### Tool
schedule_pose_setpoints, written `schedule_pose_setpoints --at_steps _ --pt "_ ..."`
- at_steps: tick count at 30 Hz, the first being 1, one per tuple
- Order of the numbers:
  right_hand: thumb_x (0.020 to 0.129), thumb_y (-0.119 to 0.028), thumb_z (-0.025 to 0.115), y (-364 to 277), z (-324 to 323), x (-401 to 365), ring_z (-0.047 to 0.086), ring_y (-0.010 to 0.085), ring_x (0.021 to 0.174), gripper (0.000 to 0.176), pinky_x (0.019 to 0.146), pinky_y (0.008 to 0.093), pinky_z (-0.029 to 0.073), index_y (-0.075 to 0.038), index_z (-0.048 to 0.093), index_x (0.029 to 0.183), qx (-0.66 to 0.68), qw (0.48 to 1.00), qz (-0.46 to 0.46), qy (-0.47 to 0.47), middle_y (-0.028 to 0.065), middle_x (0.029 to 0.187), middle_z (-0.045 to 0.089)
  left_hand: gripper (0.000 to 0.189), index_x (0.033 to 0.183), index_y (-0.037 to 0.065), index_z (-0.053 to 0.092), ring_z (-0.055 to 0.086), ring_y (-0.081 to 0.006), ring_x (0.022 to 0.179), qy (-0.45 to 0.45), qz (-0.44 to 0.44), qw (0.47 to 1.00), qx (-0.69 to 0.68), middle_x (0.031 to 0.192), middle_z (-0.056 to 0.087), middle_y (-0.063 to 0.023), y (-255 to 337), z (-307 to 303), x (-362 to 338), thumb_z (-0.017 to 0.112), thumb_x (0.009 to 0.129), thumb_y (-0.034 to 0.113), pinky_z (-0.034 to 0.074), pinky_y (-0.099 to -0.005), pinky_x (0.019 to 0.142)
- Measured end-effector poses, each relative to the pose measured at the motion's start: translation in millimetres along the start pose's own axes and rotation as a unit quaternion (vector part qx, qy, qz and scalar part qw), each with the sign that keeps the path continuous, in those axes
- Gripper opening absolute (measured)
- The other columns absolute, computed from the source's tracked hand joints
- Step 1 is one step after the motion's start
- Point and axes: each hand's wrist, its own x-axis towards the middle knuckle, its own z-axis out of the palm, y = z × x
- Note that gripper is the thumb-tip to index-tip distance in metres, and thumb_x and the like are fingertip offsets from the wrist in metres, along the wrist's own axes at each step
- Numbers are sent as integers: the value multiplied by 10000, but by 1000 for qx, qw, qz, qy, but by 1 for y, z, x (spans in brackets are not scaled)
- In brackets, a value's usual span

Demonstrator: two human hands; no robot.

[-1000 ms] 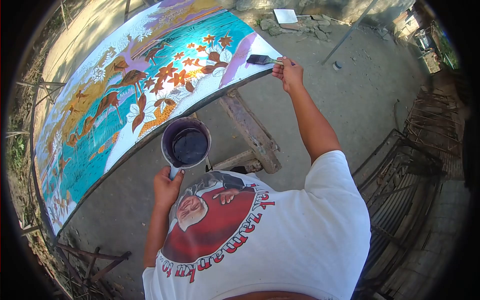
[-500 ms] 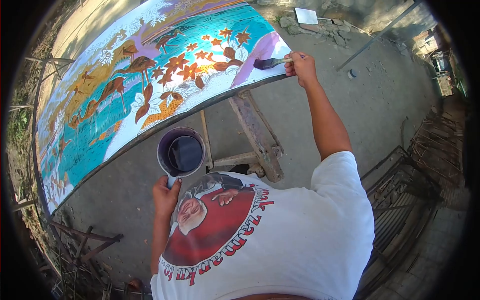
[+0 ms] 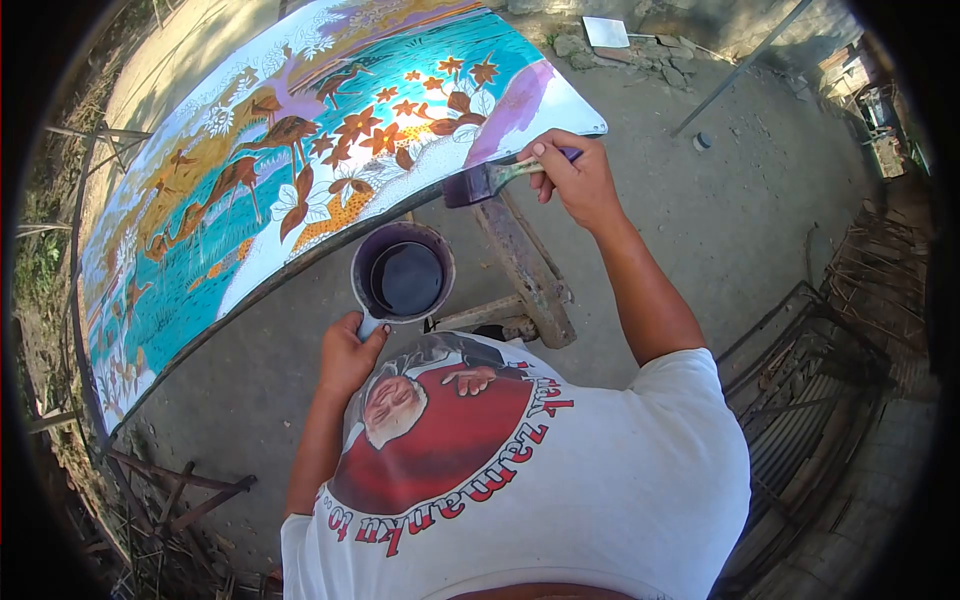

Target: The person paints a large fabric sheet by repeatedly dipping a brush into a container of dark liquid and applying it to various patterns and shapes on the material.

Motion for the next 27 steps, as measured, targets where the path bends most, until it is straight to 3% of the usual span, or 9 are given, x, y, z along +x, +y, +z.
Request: schedule_pose_setpoints --at_steps 2,4,8,10,11,13,16,22,27 --pt "965 -149 631 -24 35 -27 605 99 550 181 521 289 479 -1 728 929 -68 989 34 -123 52 654 656 324 753 -12 583 496 -157 571 -14 4 1000 -8 612 554 -96 5 1 7 778 856 226 407 -388 535" --pt "959 -153 657 2 64 -39 637 124 595 156 564 326 499 -15 728 957 -201 944 -192 -176 59 690 672 330 765 -16 592 522 -211 553 -22 54 998 33 620 572 -144 13 2 12 781 855 239 417 -413 544" --pt "956 -178 674 18 77 -60 667 157 623 161 593 358 516 -26 728 962 -303 915 -152 -221 94 738 693 337 771 -20 593 532 -247 549 -44 58 997 24 626 573 -176 22 5 20 781 857 247 424 -431 555" --pt "1019 -196 635 26 65 -66 654 126 621 187 584 266 525 -36 730 1000 -106 978 58 -168 65 790 714 340 771 -20 593 539 -245 547 -33 86 995 33 623 569 -177 30 7 22 781 859 250 423 -432 554" --pt "1019 -196 635 28 56 -68 654 126 621 187 584 266 525 -36 730 1000 -108 978 59 -167 65 790 714 340 771 -20 593 539 -245 547 -34 88 995 31 623 569 -177 31 8 23 781 859 250 423 -432 554" --pt "1039 -234 603 31 29 -65 658 135 614 246 591 285 556 -16 718 1047 101 982 147 -67 70 774 699 338 777 -19 602 540 -229 541 -30 98 994 30 624 582 -166 31 10 26 779 864 255 424 -423 548" --pt "1052 -264 578 37 -10 -57 648 133 604 298 586 295 574 8 694 1087 237 963 122 36 70 773 683 323 784 -19 612 539 -196 544 -35 73 997 5 625 597 -143 34 11 25 780 869 244 425 -406 542" --pt "1033 -206 575 82 -86 9 654 165 622 257 560 308 581 27 676 1067 192 944 74 258 96 788 678 295 767 -14 602 509 -131 576 -16 66 998 -5 613 572 -89 25 11 15 773 873 202 409 -372 533" --pt "1058 -196 540 112 -123 91 678 184 634 249 568 326 606 17 669 1073 106 927 77 351 105 820 683 322 731 0 552 440 -101 603 2 48 999 -24 604 510 -40 12 11 7 770 872 190 376 -353 527"
